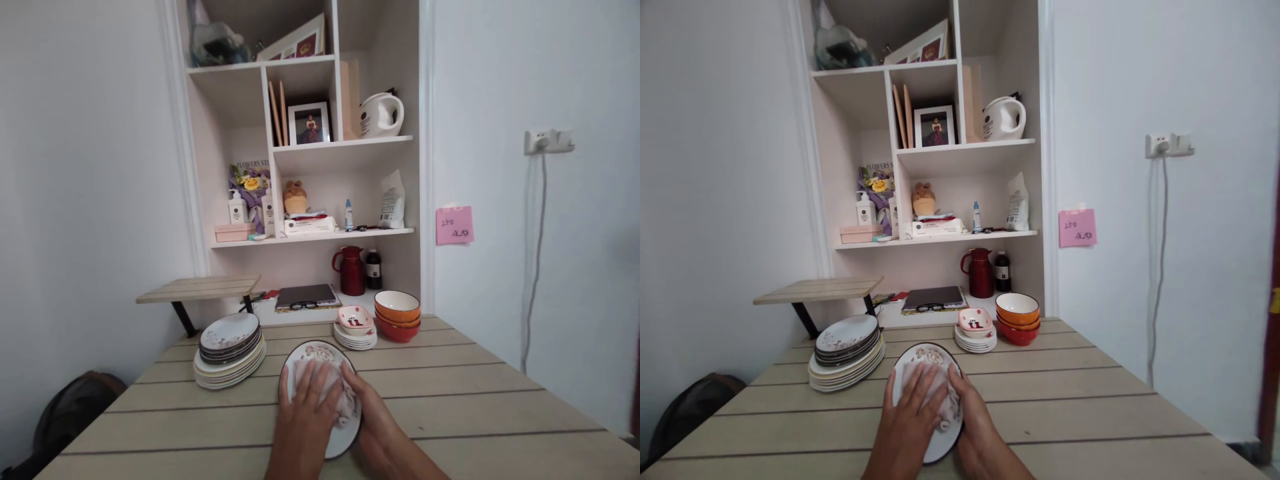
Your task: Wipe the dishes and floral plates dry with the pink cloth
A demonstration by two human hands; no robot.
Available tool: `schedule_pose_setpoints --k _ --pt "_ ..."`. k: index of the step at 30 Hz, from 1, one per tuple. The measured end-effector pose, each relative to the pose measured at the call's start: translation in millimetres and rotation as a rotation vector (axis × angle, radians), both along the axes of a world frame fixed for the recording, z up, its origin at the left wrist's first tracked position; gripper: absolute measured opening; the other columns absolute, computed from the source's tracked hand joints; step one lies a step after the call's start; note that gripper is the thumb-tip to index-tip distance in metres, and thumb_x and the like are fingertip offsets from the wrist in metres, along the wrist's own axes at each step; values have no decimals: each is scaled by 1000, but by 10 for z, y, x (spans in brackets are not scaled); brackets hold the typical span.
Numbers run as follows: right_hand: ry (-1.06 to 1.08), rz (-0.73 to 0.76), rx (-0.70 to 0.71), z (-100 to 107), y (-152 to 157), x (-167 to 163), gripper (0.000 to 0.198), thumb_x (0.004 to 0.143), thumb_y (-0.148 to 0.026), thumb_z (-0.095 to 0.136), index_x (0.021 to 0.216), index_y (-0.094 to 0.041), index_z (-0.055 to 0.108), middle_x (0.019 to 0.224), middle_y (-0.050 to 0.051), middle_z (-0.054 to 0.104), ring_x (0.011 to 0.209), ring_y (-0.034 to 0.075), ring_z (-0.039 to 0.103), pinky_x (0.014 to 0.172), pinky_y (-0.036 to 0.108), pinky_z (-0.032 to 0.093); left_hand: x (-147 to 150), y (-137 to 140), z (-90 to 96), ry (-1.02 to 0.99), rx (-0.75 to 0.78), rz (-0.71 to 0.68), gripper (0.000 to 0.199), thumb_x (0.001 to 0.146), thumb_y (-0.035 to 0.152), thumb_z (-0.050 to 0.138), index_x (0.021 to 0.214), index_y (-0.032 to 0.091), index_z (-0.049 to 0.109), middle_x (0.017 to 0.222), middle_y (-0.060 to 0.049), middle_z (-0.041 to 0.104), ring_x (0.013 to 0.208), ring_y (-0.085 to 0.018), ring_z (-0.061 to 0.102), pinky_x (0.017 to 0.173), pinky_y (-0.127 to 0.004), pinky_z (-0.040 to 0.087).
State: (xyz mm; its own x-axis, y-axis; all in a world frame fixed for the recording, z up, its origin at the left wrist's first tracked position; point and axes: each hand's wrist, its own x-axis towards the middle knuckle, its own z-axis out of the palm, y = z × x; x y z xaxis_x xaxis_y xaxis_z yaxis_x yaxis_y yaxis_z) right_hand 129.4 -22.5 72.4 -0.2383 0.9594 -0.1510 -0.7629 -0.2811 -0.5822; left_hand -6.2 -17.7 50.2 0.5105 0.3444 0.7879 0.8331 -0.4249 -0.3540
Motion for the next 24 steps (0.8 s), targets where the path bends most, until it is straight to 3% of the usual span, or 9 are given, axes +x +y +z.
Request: schedule_pose_setpoints --k 4,6,9,13,16,20,24 --pt "76 -32 -28 -69 67 27 54 75 -40 72 119 -11 64 98 14 77 89 27 72 84 38 53 -75 88 -89 -199 -95 259 48 92 19 42 138 33 47 141 -2 53 132 -27 41 111 -60 17" --pt "85 -24 -63 -80 109 92 56 76 -44 69 120 -11 63 98 15 77 93 28 71 88 41 52 -116 118 -134 -228 -138 307 50 90 16 41 136 32 49 141 -2 53 130 -28 44 109 -60 22" --pt "104 -42 -79 -53 159 205 56 79 -48 64 121 -10 63 99 16 77 96 30 70 92 45 50 -108 113 -172 -165 -128 209 49 89 14 43 133 31 53 140 -1 54 129 -24 45 109 -51 27" --pt "123 -38 -28 13 147 248 49 80 -44 64 114 -10 66 96 15 77 97 29 70 92 44 50 35 47 -154 -79 67 -66 39 91 19 45 126 28 59 132 -1 61 127 -21 46 113 -45 23" --pt "88 3 -23 9 82 150 43 77 -42 68 103 -8 69 93 15 77 94 27 71 90 38 52 84 -14 -85 -11 140 -192 37 93 22 44 126 30 59 129 1 62 126 -19 47 115 -42 20" --pt "50 11 -41 -34 -7 -24 40 74 -37 74 103 -9 70 96 13 77 93 25 71 90 33 51 15 -58 31 34 88 -148 39 93 20 44 126 33 58 131 1 60 126 -20 46 114 -43 22" --pt "45 22 11 -21 -63 -100 45 75 -34 73 114 -12 67 100 12 77 98 25 70 93 36 49 -40 -28 85 -140 14 105 51 89 10 44 134 33 51 131 -1 60 123 -25 49 110 -55 24"
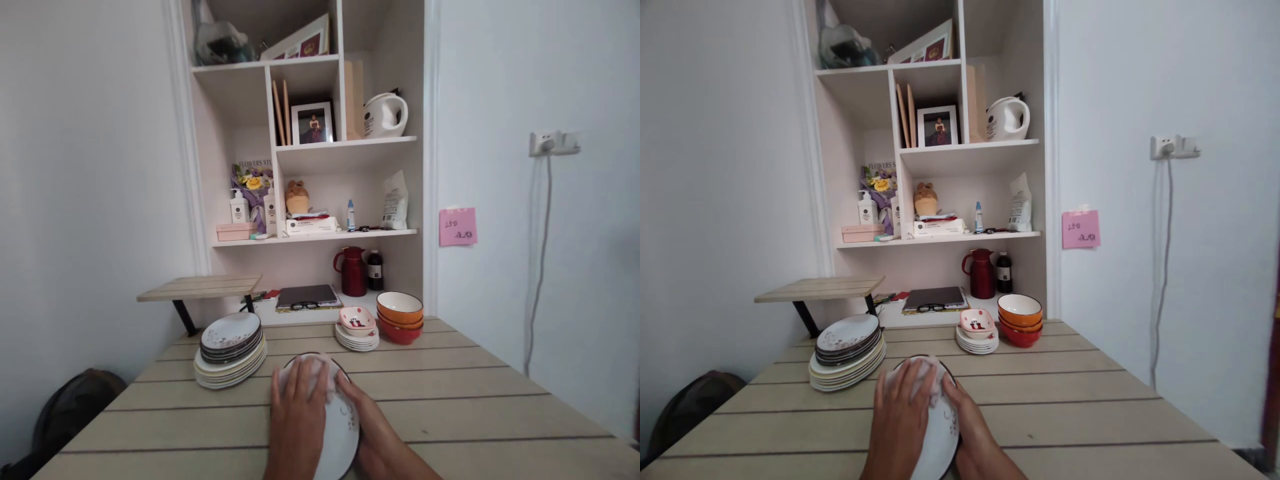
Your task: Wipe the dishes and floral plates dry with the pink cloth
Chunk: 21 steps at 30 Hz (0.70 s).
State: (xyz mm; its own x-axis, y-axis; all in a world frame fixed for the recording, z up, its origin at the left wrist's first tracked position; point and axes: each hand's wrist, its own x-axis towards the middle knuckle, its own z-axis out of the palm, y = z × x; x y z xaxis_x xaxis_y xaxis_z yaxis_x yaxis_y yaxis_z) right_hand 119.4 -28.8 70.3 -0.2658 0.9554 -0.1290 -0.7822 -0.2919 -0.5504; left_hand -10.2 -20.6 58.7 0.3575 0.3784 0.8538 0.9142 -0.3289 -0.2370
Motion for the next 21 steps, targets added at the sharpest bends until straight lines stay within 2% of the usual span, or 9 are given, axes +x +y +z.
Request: schedule_pose_setpoints --k 2,4,7,11,15,18,21 --pt "-2 9 -18 14 -9 4 47 77 -36 71 115 -10 66 99 13 77 99 26 70 95 38 48 -21 22 -10 -90 -45 102 54 89 9 44 139 31 46 134 -3 58 123 -29 48 107 -59 26" --pt "9 35 -63 21 5 38 49 78 -40 68 116 -9 65 96 14 77 98 28 70 96 41 47 -38 37 -45 -122 -70 114 52 90 11 45 138 29 47 135 -4 57 124 -30 48 104 -58 30" --pt "20 -4 -96 30 65 143 50 80 -43 64 117 -8 65 92 15 78 96 29 71 96 44 47 -23 35 -123 -59 -89 4 48 90 12 45 134 28 51 136 -4 57 125 -25 49 104 -49 36" --pt "22 -98 -69 71 150 312 50 81 -45 63 116 -9 65 93 14 78 95 29 71 95 43 47 71 -11 -196 53 -116 -167 50 90 13 46 137 29 48 135 -3 57 126 -19 48 106 -40 38" --pt "37 -33 -39 77 167 342 53 83 -48 60 116 -6 64 93 16 77 94 28 71 93 42 49 95 -48 -200 156 -163 -340 54 91 15 46 141 35 42 139 0 54 129 -17 46 110 -39 34" --pt "17 16 -66 20 157 287 56 82 -50 59 116 -5 64 92 16 77 90 28 72 89 40 50 63 -44 -183 172 -251 -358 56 91 15 47 142 39 39 139 2 55 128 -16 48 112 -38 32" --pt "-36 6 -91 -50 152 243 58 79 -51 62 115 -6 64 91 15 77 83 28 72 80 38 52 54 -34 -158 127 -314 -279 58 92 16 47 142 42 37 139 2 55 129 -20 47 112 -47 30"
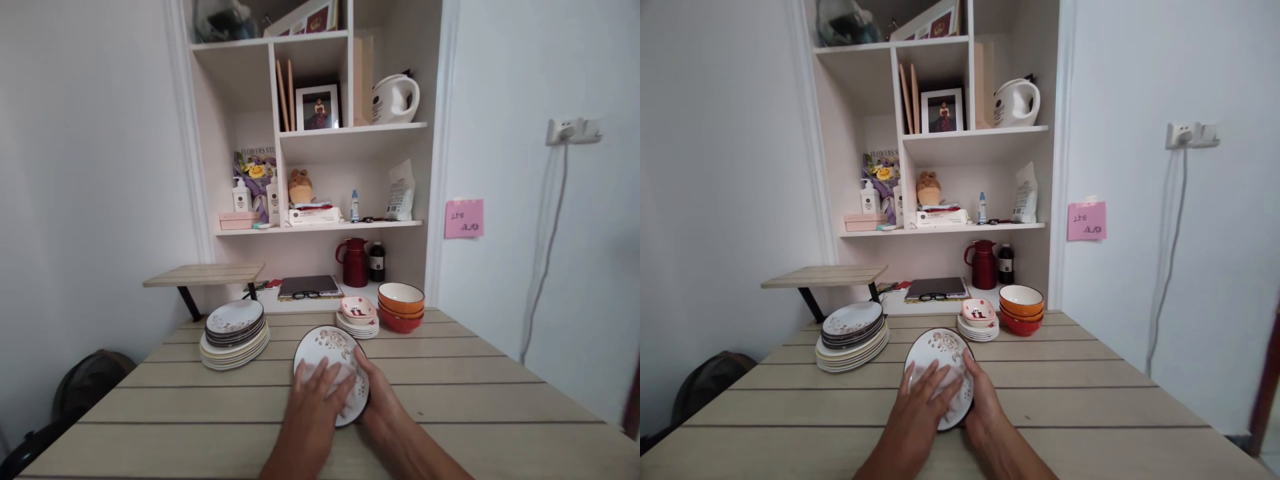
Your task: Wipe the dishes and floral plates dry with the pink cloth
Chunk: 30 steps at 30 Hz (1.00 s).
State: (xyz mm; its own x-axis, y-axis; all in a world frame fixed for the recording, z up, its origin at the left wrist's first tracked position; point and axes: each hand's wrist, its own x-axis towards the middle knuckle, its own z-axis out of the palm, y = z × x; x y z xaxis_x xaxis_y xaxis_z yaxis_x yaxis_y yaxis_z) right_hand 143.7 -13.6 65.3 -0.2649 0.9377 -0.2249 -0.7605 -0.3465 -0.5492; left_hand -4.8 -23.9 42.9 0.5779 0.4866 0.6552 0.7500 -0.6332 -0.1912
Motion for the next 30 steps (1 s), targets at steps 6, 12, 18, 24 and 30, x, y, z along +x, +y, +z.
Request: schedule_pose_setpoints --k 6,12,18,24,30 --pt "39 -50 14 -28 -20 -50 49 78 -45 66 115 -11 65 94 12 78 88 27 71 85 38 51 -2 28 -7 -157 -14 228 60 91 20 50 144 41 33 145 0 48 134 -27 40 106 -59 33" --pt "79 -65 -28 18 13 11 47 79 -44 64 112 -11 67 94 13 78 96 29 70 94 43 47 -75 54 -58 -216 25 259 66 89 18 55 148 30 28 147 -9 44 134 -24 40 108 -49 33" --pt "133 -80 -29 52 84 138 41 80 -44 61 100 -10 70 87 15 77 95 30 70 95 45 47 -156 131 -105 -50 9 -9 78 84 53 60 149 24 27 141 -11 51 130 -25 45 105 -44 38" --pt "148 -81 -59 33 140 214 41 85 -45 54 95 -9 70 86 16 77 94 30 70 92 45 48 -55 126 -159 -33 16 -29 87 66 46 82 140 31 40 130 -6 60 116 -25 56 96 -41 44" --pt "187 -69 -48 53 156 205 39 88 -43 52 93 -8 70 83 16 77 91 28 71 92 42 49 -93 19 -40 -152 6 -156 48 86 16 63 130 30 51 107 1 69 97 -17 62 87 -32 47"
